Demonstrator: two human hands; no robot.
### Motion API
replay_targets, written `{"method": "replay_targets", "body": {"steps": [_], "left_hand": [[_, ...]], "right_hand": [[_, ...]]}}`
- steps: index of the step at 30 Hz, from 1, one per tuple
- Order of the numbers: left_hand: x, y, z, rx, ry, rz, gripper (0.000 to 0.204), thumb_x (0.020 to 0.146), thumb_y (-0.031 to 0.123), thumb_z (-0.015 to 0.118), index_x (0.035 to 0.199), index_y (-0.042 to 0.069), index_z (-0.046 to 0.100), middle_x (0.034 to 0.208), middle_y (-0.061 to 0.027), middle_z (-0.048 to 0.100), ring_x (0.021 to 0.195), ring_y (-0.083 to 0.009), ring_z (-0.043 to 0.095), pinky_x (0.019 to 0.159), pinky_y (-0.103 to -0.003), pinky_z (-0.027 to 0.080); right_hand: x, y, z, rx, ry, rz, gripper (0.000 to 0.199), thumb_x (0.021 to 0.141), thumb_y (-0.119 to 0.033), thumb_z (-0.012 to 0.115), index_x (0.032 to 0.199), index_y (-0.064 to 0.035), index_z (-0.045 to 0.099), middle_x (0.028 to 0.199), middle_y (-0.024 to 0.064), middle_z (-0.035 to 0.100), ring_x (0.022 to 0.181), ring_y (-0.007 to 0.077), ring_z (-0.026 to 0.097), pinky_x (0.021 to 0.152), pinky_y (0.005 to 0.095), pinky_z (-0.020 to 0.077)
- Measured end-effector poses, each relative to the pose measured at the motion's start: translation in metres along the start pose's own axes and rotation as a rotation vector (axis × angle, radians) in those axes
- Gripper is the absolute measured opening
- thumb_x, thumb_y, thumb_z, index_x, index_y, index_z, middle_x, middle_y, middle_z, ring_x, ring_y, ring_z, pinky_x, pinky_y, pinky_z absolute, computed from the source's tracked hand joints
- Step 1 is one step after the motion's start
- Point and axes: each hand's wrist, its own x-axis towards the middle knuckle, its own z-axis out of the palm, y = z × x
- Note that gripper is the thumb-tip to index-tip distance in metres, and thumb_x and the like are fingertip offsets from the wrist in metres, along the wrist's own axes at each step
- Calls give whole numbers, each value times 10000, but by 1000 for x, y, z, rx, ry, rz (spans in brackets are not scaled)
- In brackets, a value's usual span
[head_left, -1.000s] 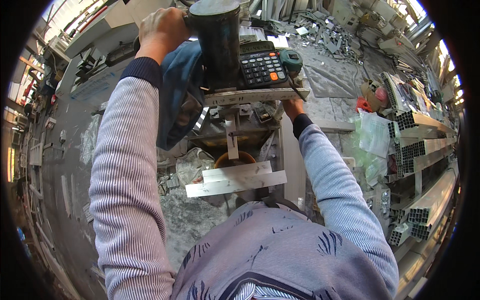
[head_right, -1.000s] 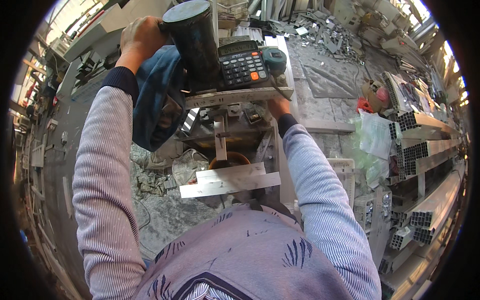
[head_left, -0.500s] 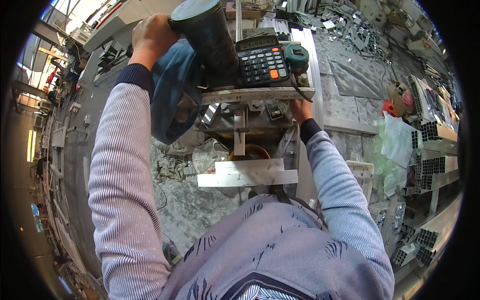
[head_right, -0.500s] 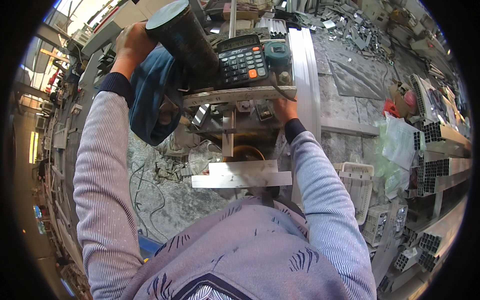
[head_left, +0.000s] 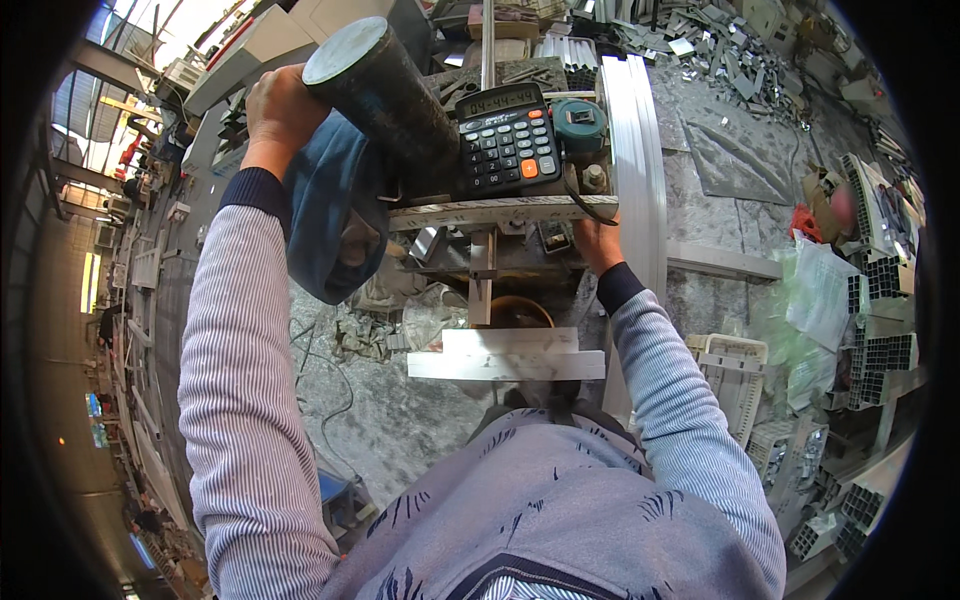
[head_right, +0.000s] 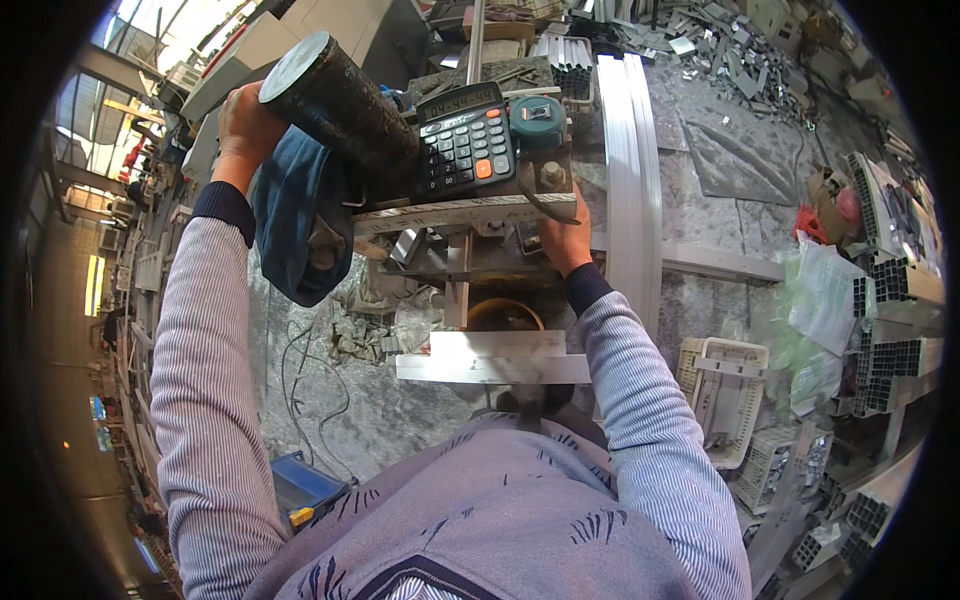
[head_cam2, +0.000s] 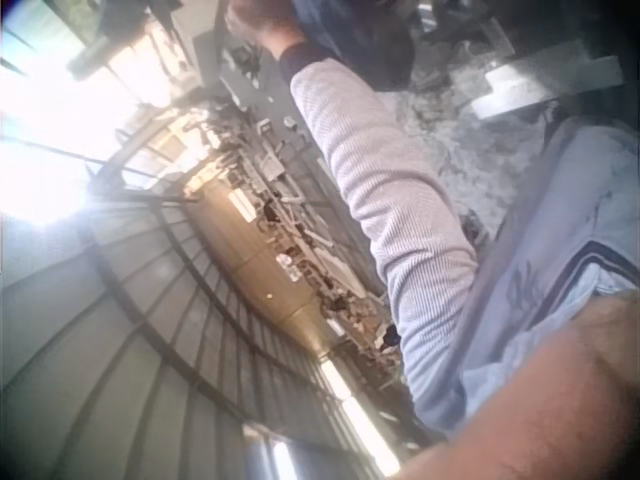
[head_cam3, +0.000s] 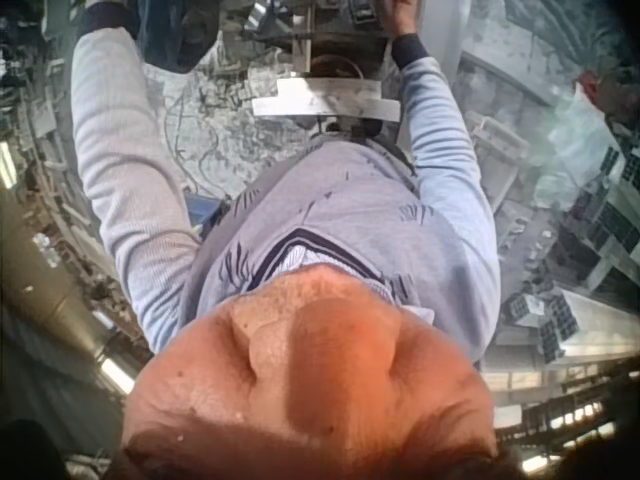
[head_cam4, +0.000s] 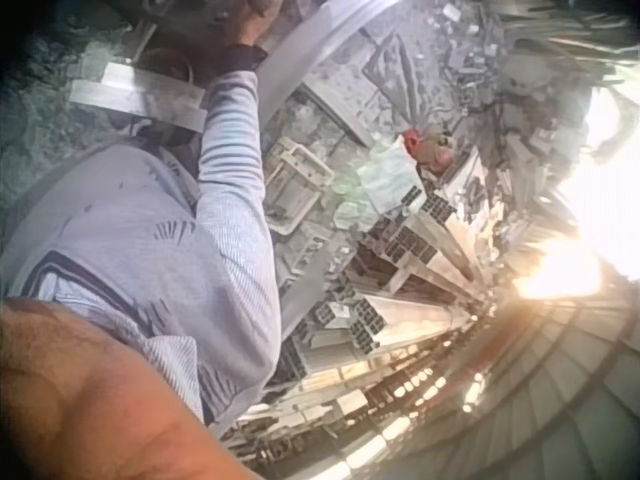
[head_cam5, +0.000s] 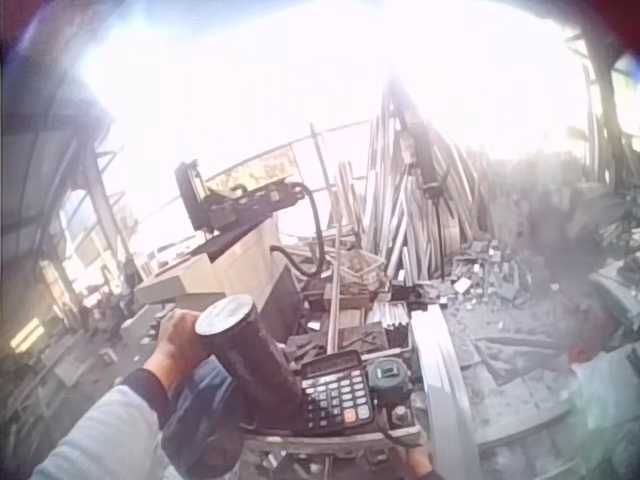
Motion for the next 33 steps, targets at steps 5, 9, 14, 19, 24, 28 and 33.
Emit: {"method": "replay_targets", "body": {"steps": [5, 9, 14, 19, 24, 28, 33], "left_hand": [[0, 2, 0, -10, 5, 12, 191, 839, 329, 711, 879, 155, 779, 897, -170, 741, 881, -386, 720, 791, -464, 586], [0, 4, -2, 4, -11, -7, 202, 840, 341, 700, 891, 163, 783, 896, -167, 744, 888, -389, 721, 797, -464, 586], [-2, 8, -8, -7, -42, -27, 227, 854, 366, 684, 923, 180, 793, 904, -166, 746, 898, -386, 724, 811, -467, 584], [-4, 9, -13, -67, -59, -29, 230, 872, 381, 675, 960, 208, 798, 961, -146, 754, 944, -369, 722, 850, -456, 578], [-3, 6, -12, -71, -35, 19, 231, 853, 379, 667, 990, 241, 794, 1001, -142, 753, 967, -370, 721, 862, -469, 575], [-4, 6, -13, -148, -92, -13, 244, 876, 303, 669, 1039, 155, 775, 1041, -170, 749, 996, -365, 717, 875, -472, 559], [-11, 10, -14, -212, -3, 17, 200, 885, 263, 644, 998, 142, 757, 987, -192, 740, 971, -390, 710, 851, -499, 550]], "right_hand": [[-1, 8, 1, 91, -6, 40, 290, 937, -79, 631, 1220, -18, 609, 1117, 161, 718, 1052, 301, 691, 906, 361, 519], [5, 26, 9, -55, 54, -147, 307, 935, -111, 645, 1223, -13, 607, 1098, 191, 722, 1032, 339, 700, 873, 381, 533], [3, 38, 9, -295, 2, -104, 172, 937, -120, 588, 1011, -7, 694, 1024, 179, 739, 965, 351, 706, 801, 414, 535], [-29, 42, 0, -26, 124, -54, 214, 852, -126, 632, 1006, 4, 702, 926, 176, 729, 888, 340, 692, 792, 405, 533], [-160, 123, -37, 84, -40, 610, 300, 790, -168, 706, 995, 49, 682, 930, 200, 738, 908, 306, 707, 814, 395, 547], [-330, 197, -70, -389, -218, 924, 311, 755, -173, 727, 1009, 6, 731, 970, 228, 743, 946, 369, 714, 855, 415, 558], [-494, 193, -122, -749, -646, 1029, 404, 817, -379, 735, 982, -11, 761, 1062, 267, 717, 1056, 420, 682, 891, 472, 556]]}}
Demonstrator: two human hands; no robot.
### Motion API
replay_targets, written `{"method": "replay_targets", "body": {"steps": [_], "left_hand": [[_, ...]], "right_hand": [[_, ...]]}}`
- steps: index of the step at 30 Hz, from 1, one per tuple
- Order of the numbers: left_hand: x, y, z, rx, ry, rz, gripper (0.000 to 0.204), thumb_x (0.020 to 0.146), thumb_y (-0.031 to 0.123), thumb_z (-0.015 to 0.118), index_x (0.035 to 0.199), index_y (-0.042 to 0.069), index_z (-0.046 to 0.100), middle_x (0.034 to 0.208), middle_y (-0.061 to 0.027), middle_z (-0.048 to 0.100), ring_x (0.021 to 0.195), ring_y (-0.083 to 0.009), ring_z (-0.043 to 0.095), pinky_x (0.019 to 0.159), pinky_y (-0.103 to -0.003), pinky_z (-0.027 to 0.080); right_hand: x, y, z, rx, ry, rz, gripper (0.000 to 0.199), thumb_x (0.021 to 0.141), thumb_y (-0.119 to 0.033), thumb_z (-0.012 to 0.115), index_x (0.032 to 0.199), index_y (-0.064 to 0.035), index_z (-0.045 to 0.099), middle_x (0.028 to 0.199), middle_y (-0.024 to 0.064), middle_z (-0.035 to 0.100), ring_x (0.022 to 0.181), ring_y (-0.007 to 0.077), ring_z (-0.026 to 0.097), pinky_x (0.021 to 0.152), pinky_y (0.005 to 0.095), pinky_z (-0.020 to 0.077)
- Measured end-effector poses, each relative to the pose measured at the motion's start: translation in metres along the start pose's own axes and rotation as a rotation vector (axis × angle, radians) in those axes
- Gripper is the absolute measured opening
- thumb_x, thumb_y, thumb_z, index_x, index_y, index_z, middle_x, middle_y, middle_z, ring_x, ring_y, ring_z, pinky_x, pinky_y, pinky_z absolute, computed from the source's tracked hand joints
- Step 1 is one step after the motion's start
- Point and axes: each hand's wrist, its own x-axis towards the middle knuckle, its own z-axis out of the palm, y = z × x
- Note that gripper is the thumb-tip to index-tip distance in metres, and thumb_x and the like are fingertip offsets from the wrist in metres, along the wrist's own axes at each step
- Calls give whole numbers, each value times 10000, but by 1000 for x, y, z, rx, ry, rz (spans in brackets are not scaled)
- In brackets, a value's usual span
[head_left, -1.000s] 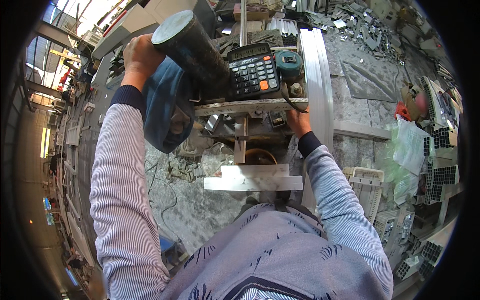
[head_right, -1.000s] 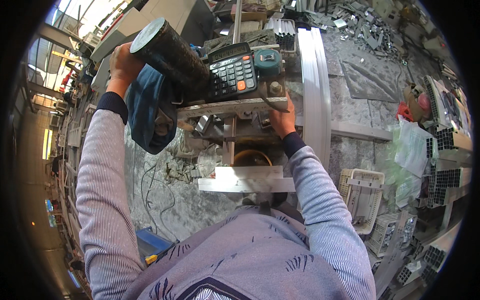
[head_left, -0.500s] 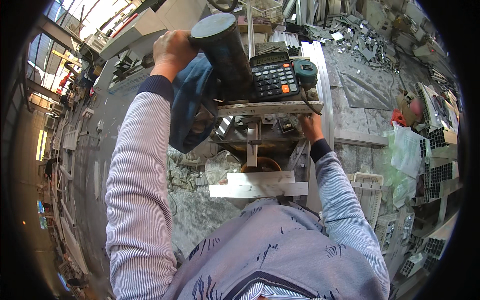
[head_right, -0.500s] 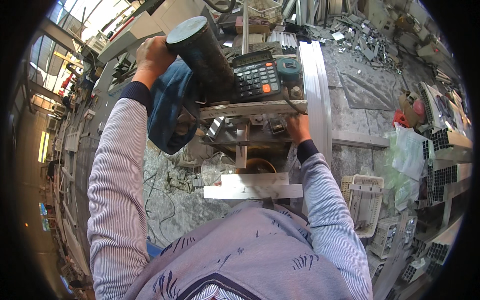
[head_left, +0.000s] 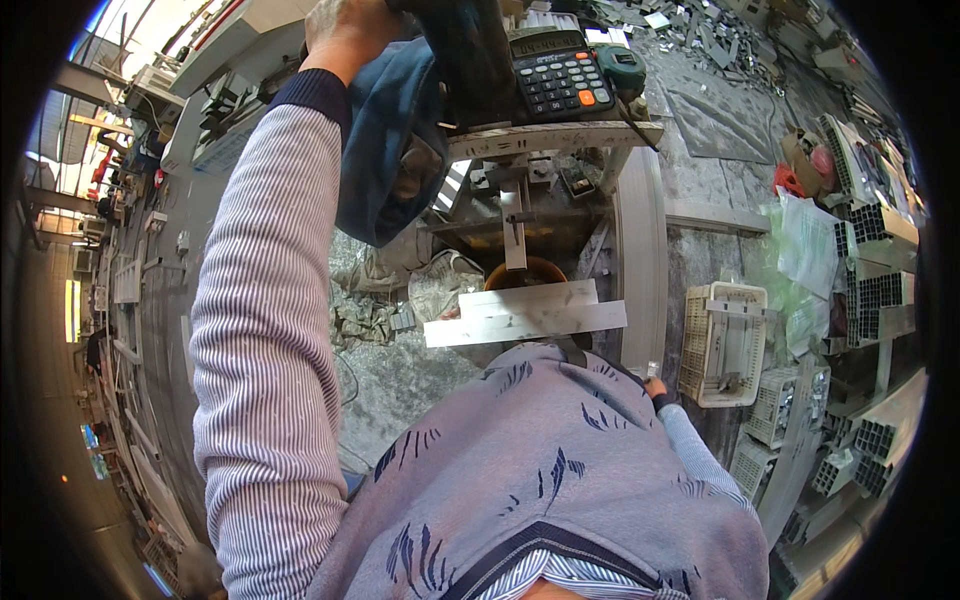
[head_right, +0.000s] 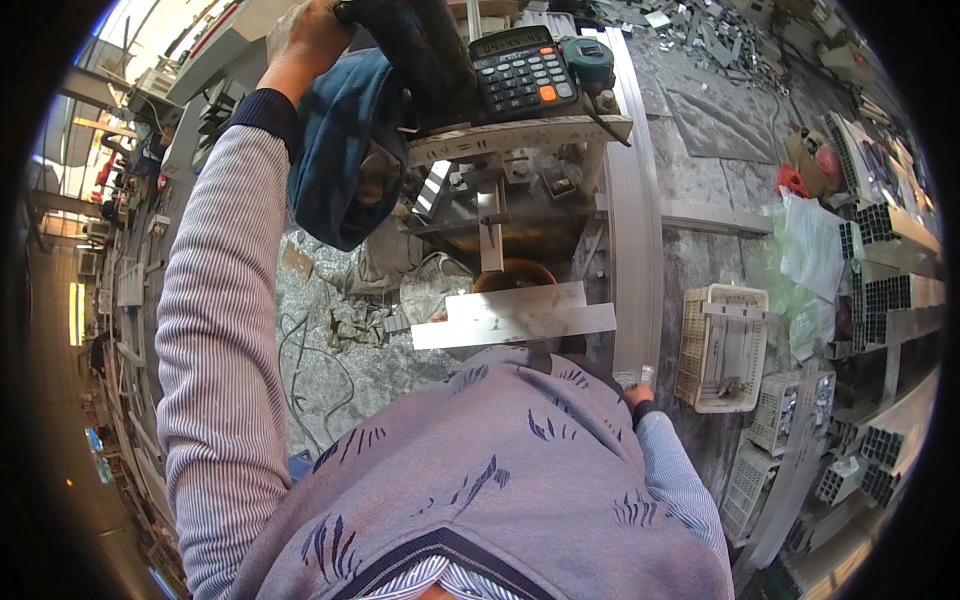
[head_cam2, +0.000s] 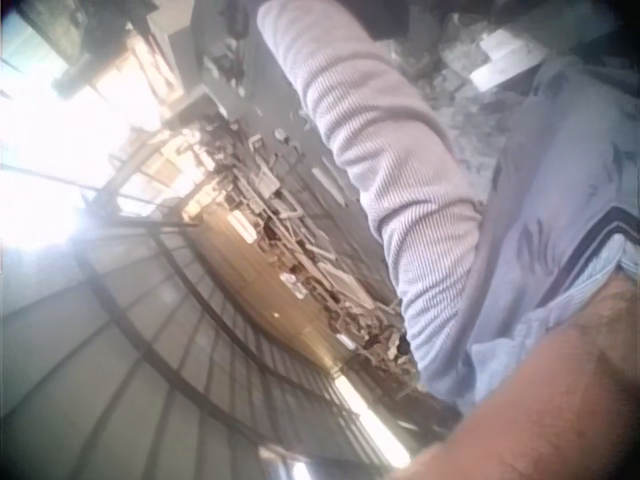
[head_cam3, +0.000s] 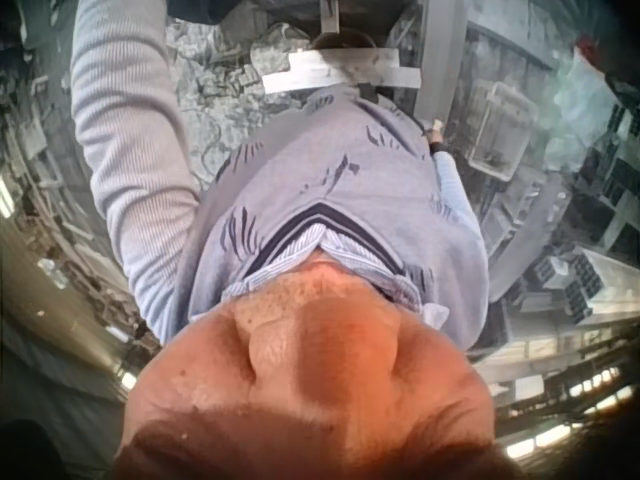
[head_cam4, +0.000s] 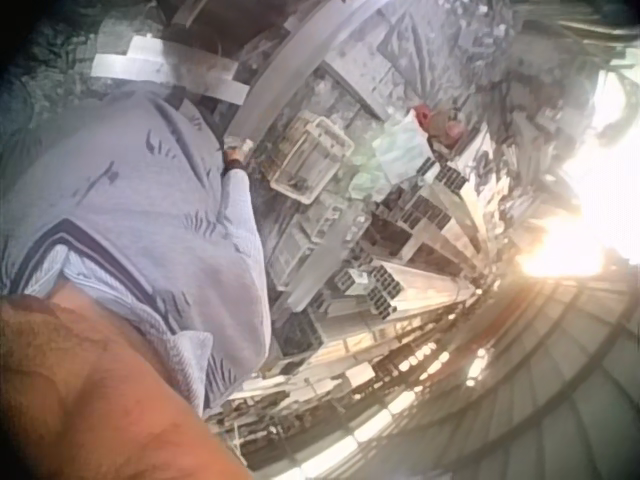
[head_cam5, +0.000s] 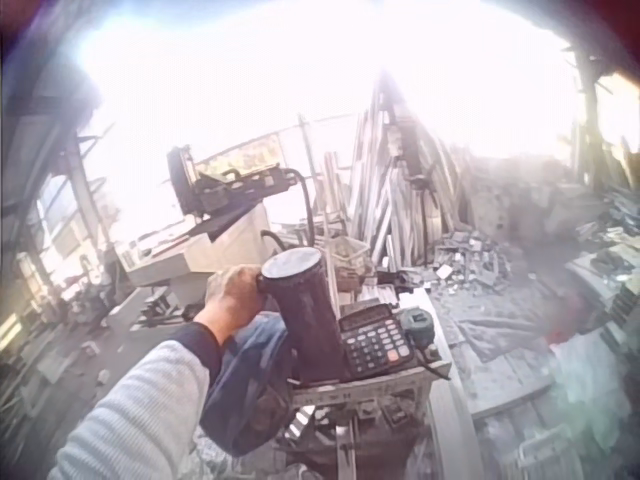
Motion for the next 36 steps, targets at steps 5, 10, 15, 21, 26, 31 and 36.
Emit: {"method": "replay_targets", "body": {"steps": [5, 10, 15, 21, 26, 31, 36], "left_hand": [[-1, 4, 6, 20, 61, -79, 220, 874, 241, 668, 1041, 99, 689, 987, -187, 740, 987, -402, 703, 855, -498, 542], [-13, 4, 1, -92, 27, -27, 360, 828, 197, 733, 1146, 87, 607, 1101, -197, 706, 1057, -397, 671, 902, -482, 523], [-50, 3, -19, -229, 63, 79, 639, 804, 241, 775, 1377, 114, 524, 1345, -238, 590, 1311, -369, 527, 1092, -443, 429], [-185, 37, 9, -485, 455, 244, 254, 894, 73, 740, 1135, 57, 663, 1080, -95, 674, 928, -228, 683, 833, -321, 558], [-368, 97, 90, -832, -405, -571, 344, 829, 138, 761, 1136, 7, 681, 929, -105, 683, 828, -198, 647, 755, -331, 510], [-491, 111, 124, -1084, -661, -953, 395, 900, 190, 746, 1198, -50, 647, 1058, -121, 725, 918, -165, 680, 807, -308, 537], [-489, 117, 133, -1013, -697, -1012, 392, 915, 207, 745, 1205, -37, 643, 1108, -135, 718, 928, -168, 688, 825, -310, 544]], "right_hand": [[-48, 23, 25, 167, 127, 105, 347, 794, -278, 766, 971, 19, 749, 1011, 270, 729, 1002, 405, 710, 869, 449, 557], [-40, -2, -2, 423, 182, 31, 300, 785, -144, 748, 1044, 6, 721, 886, 189, 732, 790, 288, 713, 681, 396, 555], [-24, -31, -29, 859, 109, 28, 339, 797, -27, 690, 1134, 12, 672, 849, 121, 686, 664, 184, 657, 539, 335, 509], [-26, -22, -36, 794, 66, 105, 355, 799, -38, 705, 1149, 2, 657, 891, 134, 694, 714, 206, 691, 576, 327, 522], [-7, 18, -42, 494, 84, 86, 302, 791, -45, 735, 1089, -25, 694, 916, 147, 720, 747, 233, 702, 638, 348, 548], [33, 33, -73, 632, 21, 149, 281, 762, -80, 769, 1028, -7, 715, 900, 157, 734, 744, 245, 707, 671, 354, 559], [79, -6, -112, 506, 19, -35, 312, 766, -74, 735, 1066, 9, 712, 911, 166, 742, 780, 250, 722, 706, 358, 574]]}}
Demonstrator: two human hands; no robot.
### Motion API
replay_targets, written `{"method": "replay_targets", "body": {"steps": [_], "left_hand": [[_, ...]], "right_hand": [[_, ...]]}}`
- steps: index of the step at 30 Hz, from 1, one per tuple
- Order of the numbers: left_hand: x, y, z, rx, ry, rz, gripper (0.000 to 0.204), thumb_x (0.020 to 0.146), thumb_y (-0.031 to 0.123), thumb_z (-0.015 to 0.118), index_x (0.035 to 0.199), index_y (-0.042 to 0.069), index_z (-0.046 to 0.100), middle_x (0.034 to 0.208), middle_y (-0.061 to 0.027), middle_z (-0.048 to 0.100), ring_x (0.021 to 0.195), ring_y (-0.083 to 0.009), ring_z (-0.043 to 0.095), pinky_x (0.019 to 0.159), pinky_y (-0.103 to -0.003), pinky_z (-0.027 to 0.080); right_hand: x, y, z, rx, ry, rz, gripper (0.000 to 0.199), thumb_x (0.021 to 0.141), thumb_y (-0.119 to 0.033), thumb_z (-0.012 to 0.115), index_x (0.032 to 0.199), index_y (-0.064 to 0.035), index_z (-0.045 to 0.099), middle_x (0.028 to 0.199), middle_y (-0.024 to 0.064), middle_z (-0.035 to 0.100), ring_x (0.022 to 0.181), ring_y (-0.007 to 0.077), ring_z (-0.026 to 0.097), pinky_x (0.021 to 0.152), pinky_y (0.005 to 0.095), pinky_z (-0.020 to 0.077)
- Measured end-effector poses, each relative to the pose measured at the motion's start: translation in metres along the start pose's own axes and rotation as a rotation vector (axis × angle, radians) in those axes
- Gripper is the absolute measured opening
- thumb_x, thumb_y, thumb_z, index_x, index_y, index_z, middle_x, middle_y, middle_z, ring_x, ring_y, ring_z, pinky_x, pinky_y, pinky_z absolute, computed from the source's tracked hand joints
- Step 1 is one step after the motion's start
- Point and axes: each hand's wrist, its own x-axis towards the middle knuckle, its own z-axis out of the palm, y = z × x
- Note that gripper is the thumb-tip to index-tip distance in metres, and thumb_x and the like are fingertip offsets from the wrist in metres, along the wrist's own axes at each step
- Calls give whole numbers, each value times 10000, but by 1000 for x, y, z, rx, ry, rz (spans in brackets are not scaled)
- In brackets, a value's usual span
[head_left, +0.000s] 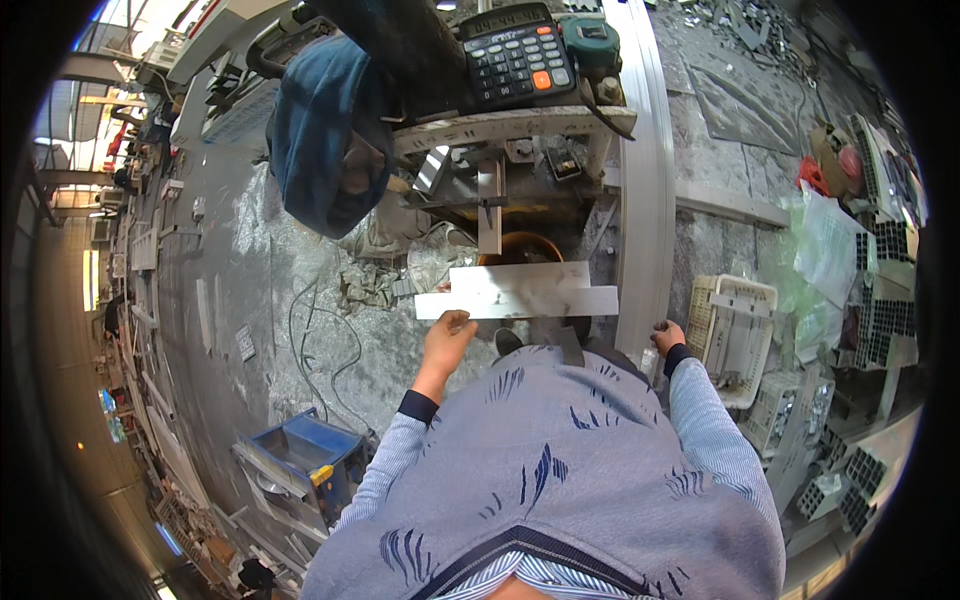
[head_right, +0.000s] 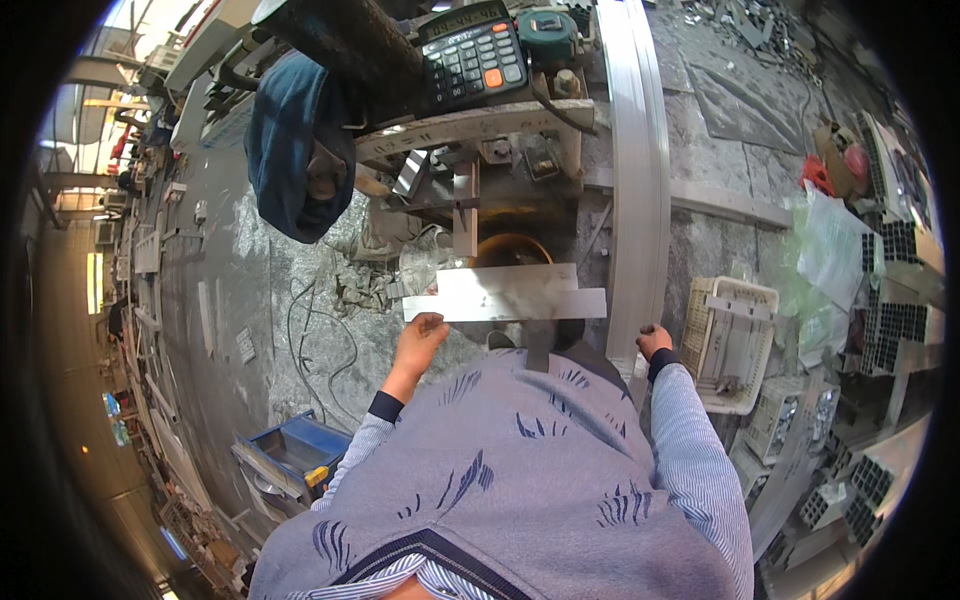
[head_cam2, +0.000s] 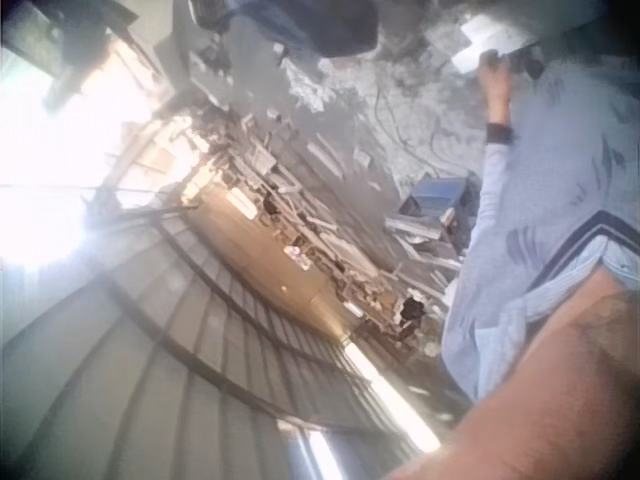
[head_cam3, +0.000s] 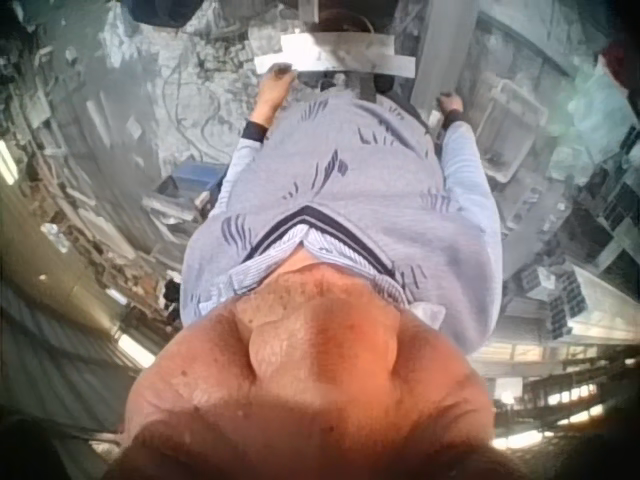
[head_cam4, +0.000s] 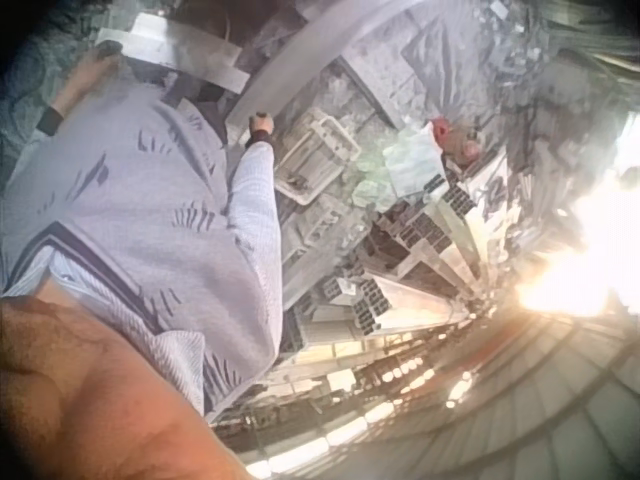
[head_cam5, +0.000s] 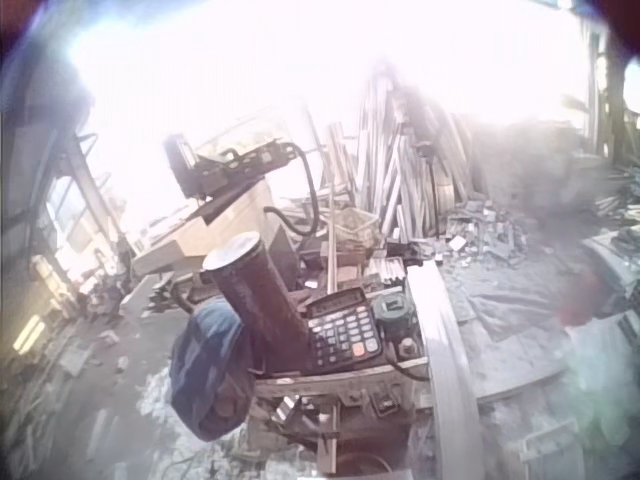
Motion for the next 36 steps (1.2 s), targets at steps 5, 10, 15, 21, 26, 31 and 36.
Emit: {"method": "replay_targets", "body": {"steps": [5, 10, 15, 21, 26, 31, 36], "left_hand": [[24, 33, 27, 78, 76, 26, 446, 921, 248, 755, 1258, -9, 615, 1242, -144, 680, 997, -204, 681, 895, -347, 538], [68, 33, 44, 259, 187, 47, 751, 867, 436, 786, 1401, -17, 517, 1375, -231, 612, 1195, -337, 645, 1011, -426, 498], [116, 34, 50, 97, 156, 217, 739, 852, 488, 796, 1289, -62, 566, 1208, -208, 692, 1097, -319, 679, 940, -394, 523], [154, 43, 69, 56, 62, 85, 587, 814, 417, 826, 1168, -23, 666, 1087, -209, 732, 1020, -331, 704, 864, -398, 541], [153, 35, 67, -61, 39, 207, 580, 833, 382, 833, 1195, -36, 655, 923, -120, 746, 772, -183, 710, 708, -340, 548], [162, 40, 60, -211, -64, 140, 659, 781, 374, 883, 1229, -27, 614, 928, -71, 690, 738, -142, 633, 651, -298, 523], [166, 58, 54, -535, -221, -49, 618, 793, 307, 887, 1241, 15, 577, 1044, -75, 698, 836, -133, 685, 706, -283, 563]], "right_hand": [[36, -70, 3, 30, -64, -210, 353, 773, -95, 694, 1104, 25, 707, 1009, 171, 747, 940, 262, 730, 848, 354, 577], [28, -135, 8, 42, -140, -442, 340, 788, -112, 681, 1092, 38, 683, 990, 161, 739, 953, 257, 714, 873, 357, 553], [-1, -177, 17, 27, -209, -529, 331, 807, -98, 680, 1108, 38, 657, 989, 148, 732, 943, 245, 709, 862, 353, 552], [-37, -220, 9, -81, -264, -544, 335, 819, -89, 684, 1128, 36, 651, 1034, 152, 739, 976, 242, 716, 893, 349, 555], [-44, -280, 6, -247, -240, -624, 351, 839, -88, 682, 1164, 38, 641, 1030, 147, 738, 966, 229, 714, 880, 340, 555], [-34, -348, 14, -414, -53, -901, 412, 824, -114, 697, 1218, -10, 637, 1024, 144, 740, 953, 265, 721, 863, 364, 558], [-20, -397, 24, -565, 241, -928, 491, 836, -137, 703, 1310, -65, 598, 1092, 164, 731, 981, 340, 707, 853, 427, 561]]}}
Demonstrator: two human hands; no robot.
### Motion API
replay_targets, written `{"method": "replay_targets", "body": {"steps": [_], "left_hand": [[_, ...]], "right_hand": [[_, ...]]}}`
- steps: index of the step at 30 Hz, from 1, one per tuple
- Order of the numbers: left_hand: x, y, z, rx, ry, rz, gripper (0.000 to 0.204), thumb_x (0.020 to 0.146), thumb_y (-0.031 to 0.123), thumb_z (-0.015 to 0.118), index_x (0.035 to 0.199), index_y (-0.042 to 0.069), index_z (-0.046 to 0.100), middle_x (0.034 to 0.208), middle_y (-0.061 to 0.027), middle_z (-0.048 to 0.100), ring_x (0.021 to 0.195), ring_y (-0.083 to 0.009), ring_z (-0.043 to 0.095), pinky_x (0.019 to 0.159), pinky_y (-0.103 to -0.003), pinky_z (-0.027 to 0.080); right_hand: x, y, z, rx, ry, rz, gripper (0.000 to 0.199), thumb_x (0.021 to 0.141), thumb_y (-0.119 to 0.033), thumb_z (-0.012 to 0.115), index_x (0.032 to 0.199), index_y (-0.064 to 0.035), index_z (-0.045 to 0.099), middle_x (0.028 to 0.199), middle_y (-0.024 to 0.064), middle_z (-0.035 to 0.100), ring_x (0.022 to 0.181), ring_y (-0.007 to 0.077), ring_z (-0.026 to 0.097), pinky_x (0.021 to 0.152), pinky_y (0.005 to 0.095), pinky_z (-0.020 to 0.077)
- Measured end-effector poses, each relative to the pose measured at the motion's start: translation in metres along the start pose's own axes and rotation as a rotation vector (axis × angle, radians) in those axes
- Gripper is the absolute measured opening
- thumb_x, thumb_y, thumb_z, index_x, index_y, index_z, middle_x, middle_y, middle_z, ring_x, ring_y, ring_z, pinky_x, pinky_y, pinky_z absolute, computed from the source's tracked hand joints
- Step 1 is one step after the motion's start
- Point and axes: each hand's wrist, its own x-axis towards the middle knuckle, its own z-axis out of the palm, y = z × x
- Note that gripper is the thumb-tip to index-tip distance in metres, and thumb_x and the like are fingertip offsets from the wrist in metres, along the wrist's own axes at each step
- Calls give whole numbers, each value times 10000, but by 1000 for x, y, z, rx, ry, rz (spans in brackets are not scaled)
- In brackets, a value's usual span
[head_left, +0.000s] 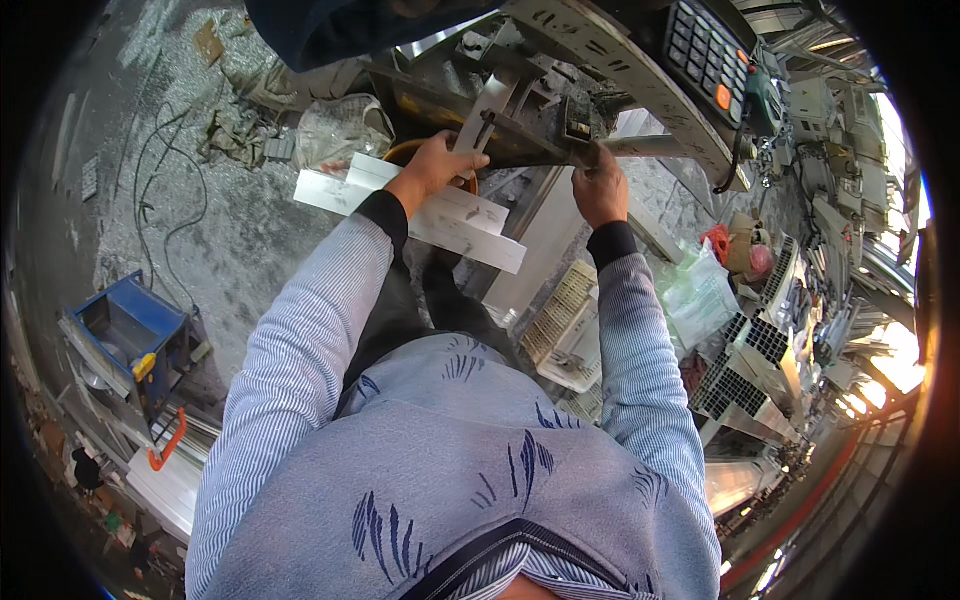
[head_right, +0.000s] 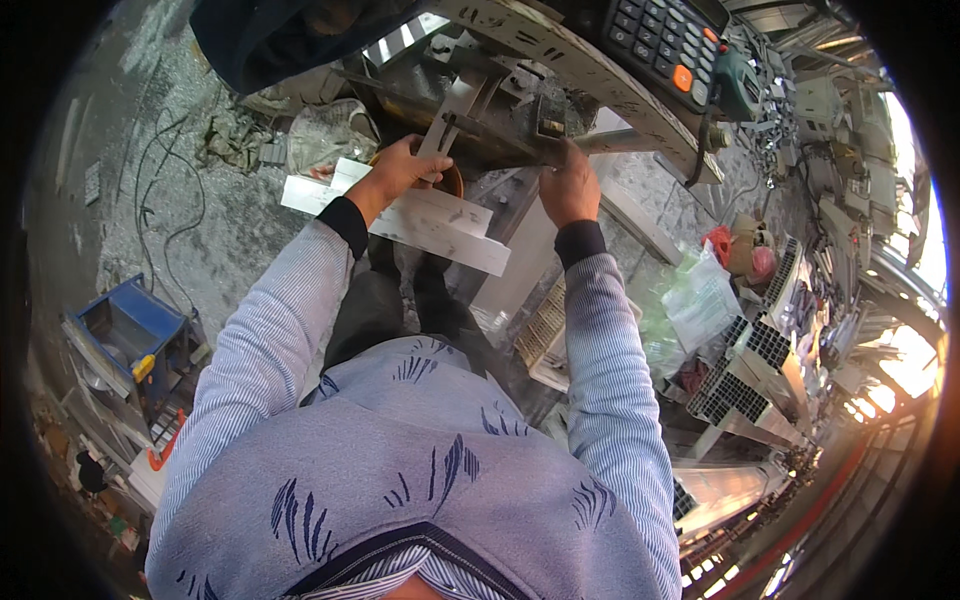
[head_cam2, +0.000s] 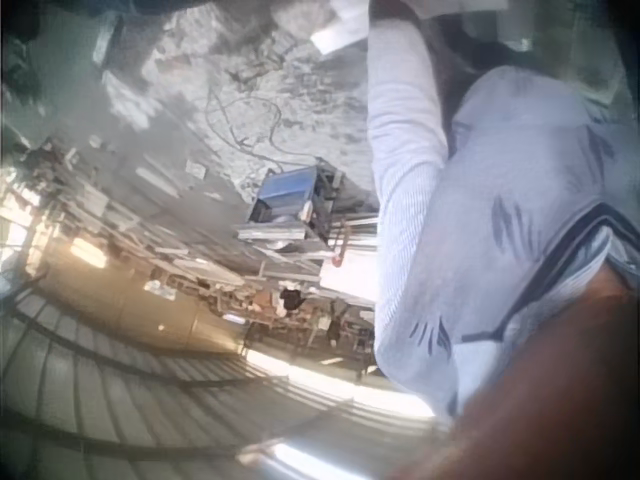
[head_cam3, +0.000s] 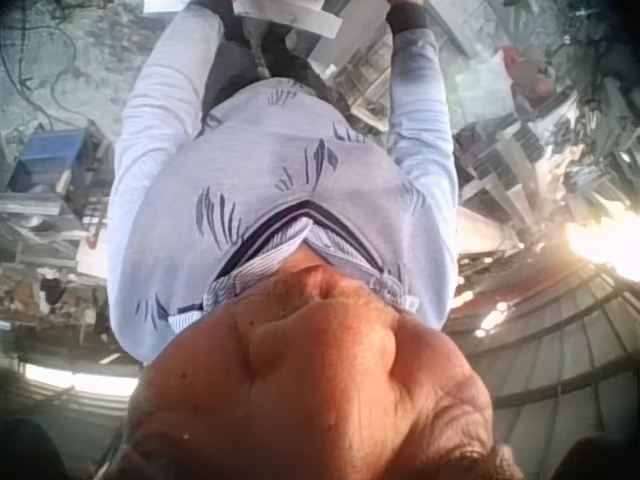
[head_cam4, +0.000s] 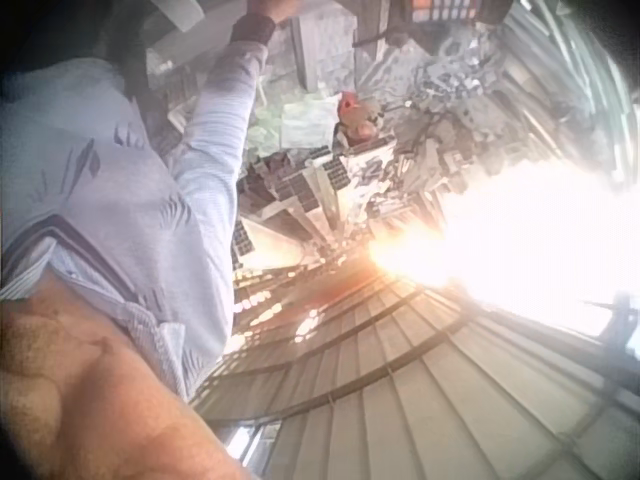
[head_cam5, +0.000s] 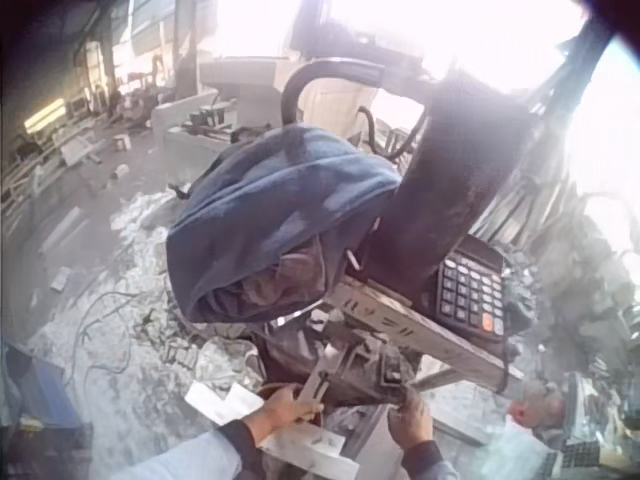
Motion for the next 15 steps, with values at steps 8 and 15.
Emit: {"method": "replay_targets", "body": {"steps": [8, 15], "left_hand": [[4, 11, 4, -33, -124, -40, 524, 815, 266, 860, 1201, 36, 592, 1006, -68, 696, 824, -141, 690, 709, -300, 587], [9, 8, 5, -55, -131, -61, 460, 820, 209, 847, 1184, 24, 636, 1010, -84, 708, 789, -175, 679, 646, -313, 593]], "right_hand": [[18, -17, 9, -348, -28, 105, 601, 870, -232, 680, 1447, -173, 521, 1160, 177, 719, 1043, 398, 684, 863, 494, 554], [16, -24, 11, -382, -93, 133, 662, 852, -171, 657, 1485, -202, 465, 1127, 186, 716, 1005, 391, 692, 820, 505, 548]]}}
